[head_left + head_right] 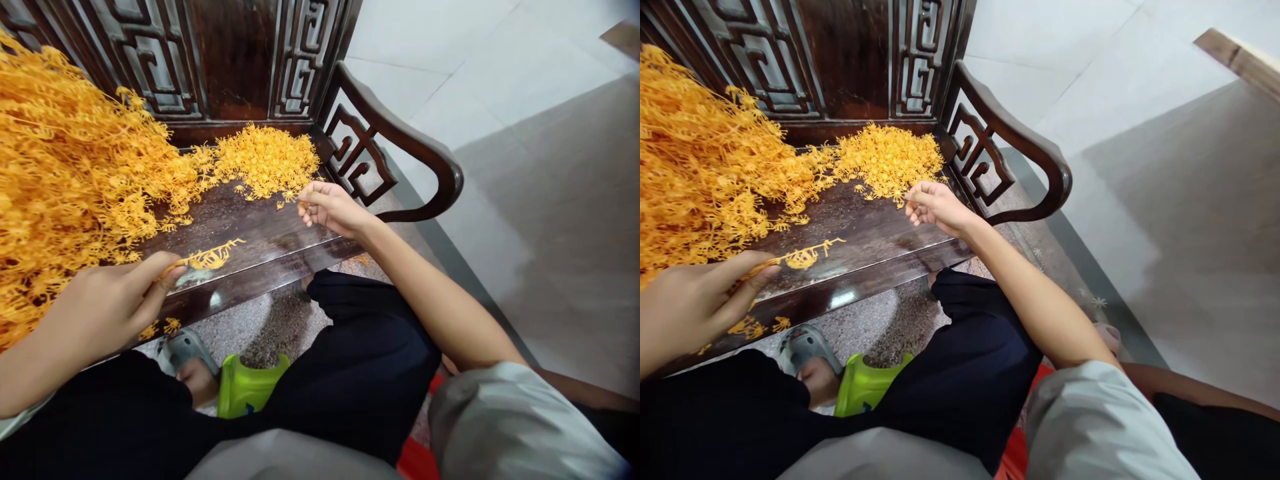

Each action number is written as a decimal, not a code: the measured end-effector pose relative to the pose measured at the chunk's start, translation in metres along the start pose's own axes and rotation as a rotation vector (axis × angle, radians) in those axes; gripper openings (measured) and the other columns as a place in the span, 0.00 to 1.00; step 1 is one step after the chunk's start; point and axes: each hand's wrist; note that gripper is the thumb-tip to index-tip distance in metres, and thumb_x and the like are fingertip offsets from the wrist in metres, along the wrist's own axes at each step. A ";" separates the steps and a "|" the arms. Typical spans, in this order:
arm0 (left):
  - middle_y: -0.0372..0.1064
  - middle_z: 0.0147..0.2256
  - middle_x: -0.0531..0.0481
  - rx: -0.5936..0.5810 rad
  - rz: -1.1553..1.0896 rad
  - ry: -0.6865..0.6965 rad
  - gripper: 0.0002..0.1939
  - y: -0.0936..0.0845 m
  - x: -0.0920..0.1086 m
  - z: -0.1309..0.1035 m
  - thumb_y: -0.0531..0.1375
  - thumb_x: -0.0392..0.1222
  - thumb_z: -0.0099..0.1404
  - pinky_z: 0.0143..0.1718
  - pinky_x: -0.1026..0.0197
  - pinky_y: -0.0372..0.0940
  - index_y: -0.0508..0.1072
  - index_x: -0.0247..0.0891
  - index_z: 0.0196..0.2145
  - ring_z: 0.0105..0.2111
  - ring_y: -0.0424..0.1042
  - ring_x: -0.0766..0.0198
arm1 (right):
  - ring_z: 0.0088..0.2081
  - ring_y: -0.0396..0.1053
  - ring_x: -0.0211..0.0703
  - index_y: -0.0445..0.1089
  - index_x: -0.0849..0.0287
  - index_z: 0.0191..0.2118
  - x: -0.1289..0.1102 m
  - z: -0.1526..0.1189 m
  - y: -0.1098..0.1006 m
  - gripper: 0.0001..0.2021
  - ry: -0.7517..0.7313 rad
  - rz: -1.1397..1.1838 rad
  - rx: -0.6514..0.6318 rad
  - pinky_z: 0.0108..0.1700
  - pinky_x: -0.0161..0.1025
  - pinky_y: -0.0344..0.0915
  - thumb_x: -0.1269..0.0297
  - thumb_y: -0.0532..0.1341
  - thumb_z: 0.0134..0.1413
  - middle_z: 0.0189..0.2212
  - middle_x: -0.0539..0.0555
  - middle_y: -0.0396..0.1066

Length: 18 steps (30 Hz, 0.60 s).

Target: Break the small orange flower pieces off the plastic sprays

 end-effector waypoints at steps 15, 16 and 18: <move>0.83 0.33 0.45 -0.028 -0.002 0.038 0.19 0.014 -0.007 -0.002 0.48 0.45 0.82 0.30 0.57 0.63 0.76 0.39 0.55 0.26 0.80 0.51 | 0.30 0.77 0.38 0.70 0.61 0.39 -0.013 0.014 0.000 0.18 0.191 -0.514 -0.723 0.33 0.36 0.72 0.53 0.74 0.59 0.31 0.56 0.81; 0.83 0.34 0.45 -0.047 -0.004 0.034 0.19 0.015 -0.007 -0.002 0.48 0.45 0.81 0.30 0.57 0.63 0.76 0.40 0.55 0.27 0.81 0.51 | 0.30 0.77 0.38 0.71 0.62 0.39 -0.013 0.011 0.000 0.18 0.292 -0.555 -0.880 0.33 0.36 0.72 0.53 0.74 0.59 0.30 0.56 0.81; 0.84 0.35 0.46 -0.076 -0.015 0.024 0.19 0.015 -0.007 -0.002 0.47 0.44 0.81 0.31 0.57 0.64 0.75 0.41 0.55 0.28 0.82 0.52 | 0.32 0.78 0.39 0.73 0.62 0.39 -0.020 0.010 0.003 0.18 0.303 -0.480 -0.919 0.36 0.36 0.74 0.52 0.74 0.59 0.32 0.56 0.82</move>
Point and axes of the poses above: each hand's wrist, its own z-axis towards the middle knuckle, its own y-axis out of the palm, x = y × z
